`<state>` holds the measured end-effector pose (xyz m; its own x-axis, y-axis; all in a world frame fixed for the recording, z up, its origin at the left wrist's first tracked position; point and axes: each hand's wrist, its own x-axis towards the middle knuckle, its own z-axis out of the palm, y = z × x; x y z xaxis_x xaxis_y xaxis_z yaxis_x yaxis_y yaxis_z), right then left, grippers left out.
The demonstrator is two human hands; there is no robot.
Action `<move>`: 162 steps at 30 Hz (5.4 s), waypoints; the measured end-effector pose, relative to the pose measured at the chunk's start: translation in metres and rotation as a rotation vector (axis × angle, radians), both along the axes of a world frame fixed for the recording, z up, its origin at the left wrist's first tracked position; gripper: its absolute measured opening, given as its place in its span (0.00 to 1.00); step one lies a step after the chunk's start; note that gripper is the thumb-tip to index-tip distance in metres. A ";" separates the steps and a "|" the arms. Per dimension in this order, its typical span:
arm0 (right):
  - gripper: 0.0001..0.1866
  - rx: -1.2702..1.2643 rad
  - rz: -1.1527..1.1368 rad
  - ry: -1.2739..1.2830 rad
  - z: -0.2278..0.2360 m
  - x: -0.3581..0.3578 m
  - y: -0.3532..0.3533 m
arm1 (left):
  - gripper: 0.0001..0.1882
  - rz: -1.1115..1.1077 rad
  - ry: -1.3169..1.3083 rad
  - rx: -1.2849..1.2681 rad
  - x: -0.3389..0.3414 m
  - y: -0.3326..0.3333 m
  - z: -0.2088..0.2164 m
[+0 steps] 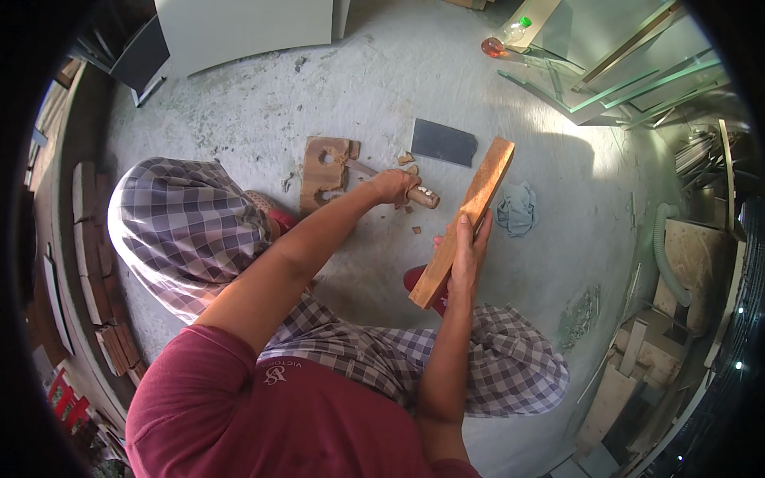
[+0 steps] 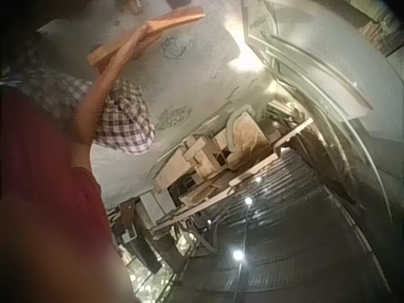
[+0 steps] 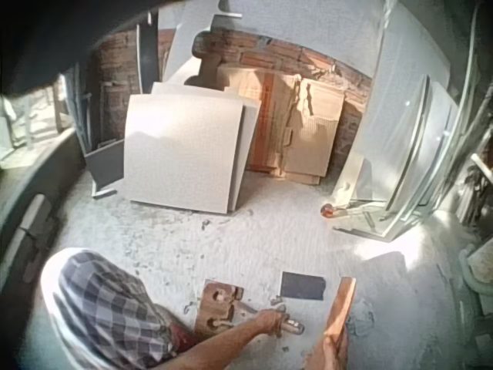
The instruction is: The recorder uses a chisel and a wooden support block to carve and shape a piece of wood.
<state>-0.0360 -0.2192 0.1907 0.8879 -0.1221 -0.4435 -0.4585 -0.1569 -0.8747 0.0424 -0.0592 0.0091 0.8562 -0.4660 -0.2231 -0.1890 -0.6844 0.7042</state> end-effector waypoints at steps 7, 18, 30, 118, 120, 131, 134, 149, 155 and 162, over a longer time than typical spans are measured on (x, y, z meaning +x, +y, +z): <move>0.42 0.057 -0.094 -0.005 -0.008 0.001 -0.010 | 0.14 0.286 -0.188 -0.207 0.016 0.015 -0.003; 0.42 0.076 -0.083 0.056 -0.018 -0.002 -0.006 | 0.15 0.274 -0.170 -0.135 0.010 0.013 -0.004; 0.42 0.111 -0.072 0.112 -0.026 0.000 -0.007 | 0.16 0.470 -0.150 -0.261 0.026 0.030 0.008; 0.37 -0.026 0.226 0.095 -0.037 -0.016 0.028 | 0.18 2.007 -0.664 -1.169 0.000 0.177 -0.015; 0.38 -0.024 0.248 0.089 -0.042 -0.017 0.032 | 0.18 2.195 -0.461 -1.031 -0.002 0.166 -0.028; 0.39 -0.083 0.230 0.000 -0.056 -0.013 0.016 | 0.14 1.690 -0.392 -1.070 0.005 0.110 0.017; 0.41 -0.092 0.189 0.037 -0.056 -0.012 0.015 | 0.14 1.686 -0.396 -1.171 0.008 0.097 0.032; 0.42 -0.141 0.223 0.095 -0.055 -0.009 0.017 | 0.17 1.728 -0.324 -1.237 -0.010 0.117 0.017; 0.42 -0.175 0.231 0.102 -0.059 -0.012 0.013 | 0.19 1.667 -0.270 -1.191 -0.013 0.086 0.019; 0.42 -0.158 0.220 0.143 -0.059 -0.013 0.017 | 0.17 1.523 -0.348 -1.016 -0.008 0.092 0.007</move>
<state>-0.0487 -0.2025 0.1319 0.8306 -0.0110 -0.5567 -0.5151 -0.3949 -0.7607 0.0341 0.0329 0.0165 0.5524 0.8232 -0.1316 -0.1021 0.2235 0.9693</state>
